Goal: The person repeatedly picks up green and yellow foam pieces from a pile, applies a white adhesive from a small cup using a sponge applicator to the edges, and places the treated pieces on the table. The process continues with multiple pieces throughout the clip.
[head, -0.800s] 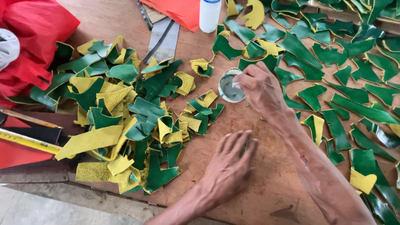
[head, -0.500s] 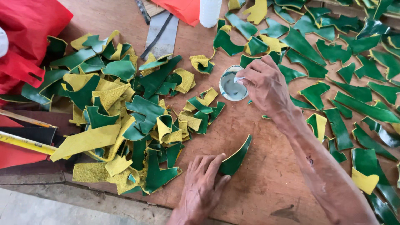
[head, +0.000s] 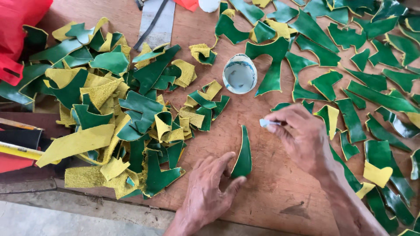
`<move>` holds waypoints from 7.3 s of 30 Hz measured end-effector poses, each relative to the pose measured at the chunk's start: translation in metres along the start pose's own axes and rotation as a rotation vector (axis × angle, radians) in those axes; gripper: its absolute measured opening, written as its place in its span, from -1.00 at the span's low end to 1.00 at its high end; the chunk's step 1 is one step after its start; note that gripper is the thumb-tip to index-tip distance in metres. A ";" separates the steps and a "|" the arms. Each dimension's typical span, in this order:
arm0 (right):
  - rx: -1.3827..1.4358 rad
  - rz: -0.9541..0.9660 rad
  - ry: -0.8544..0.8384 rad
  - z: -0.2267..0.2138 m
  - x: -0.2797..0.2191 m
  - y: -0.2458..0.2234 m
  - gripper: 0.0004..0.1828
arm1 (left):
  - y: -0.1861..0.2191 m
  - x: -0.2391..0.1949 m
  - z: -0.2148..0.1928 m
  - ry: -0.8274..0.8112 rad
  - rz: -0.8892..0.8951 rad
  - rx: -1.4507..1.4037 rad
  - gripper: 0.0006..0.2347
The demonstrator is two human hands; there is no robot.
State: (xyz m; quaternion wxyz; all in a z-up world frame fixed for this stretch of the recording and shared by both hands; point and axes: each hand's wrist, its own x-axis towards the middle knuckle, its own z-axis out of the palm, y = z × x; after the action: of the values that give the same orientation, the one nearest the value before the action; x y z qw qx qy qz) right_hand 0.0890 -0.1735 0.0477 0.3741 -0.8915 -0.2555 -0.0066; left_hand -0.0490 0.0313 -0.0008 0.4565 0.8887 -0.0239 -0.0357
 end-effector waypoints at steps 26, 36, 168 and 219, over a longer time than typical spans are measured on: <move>-0.076 0.071 0.101 0.027 -0.058 0.023 -0.82 | 0.009 -0.003 0.020 0.197 0.100 -0.096 -0.65; 0.035 -0.065 0.070 0.038 -0.077 -0.020 -0.85 | -0.005 -0.014 0.020 0.363 0.039 -0.125 -0.64; -0.068 0.166 0.200 0.014 -0.078 -0.009 -0.83 | 0.024 0.003 0.048 0.333 0.102 -0.017 -0.48; -0.066 -0.007 0.000 0.038 -0.047 -0.013 -0.83 | 0.007 -0.023 0.040 0.230 -0.240 0.007 -0.35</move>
State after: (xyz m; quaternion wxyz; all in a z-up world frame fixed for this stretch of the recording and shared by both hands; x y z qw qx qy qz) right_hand 0.0358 -0.1617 0.0191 0.3442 -0.9025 -0.2582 -0.0161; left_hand -0.0756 -0.0037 -0.0174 0.4458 0.8848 0.1348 0.0118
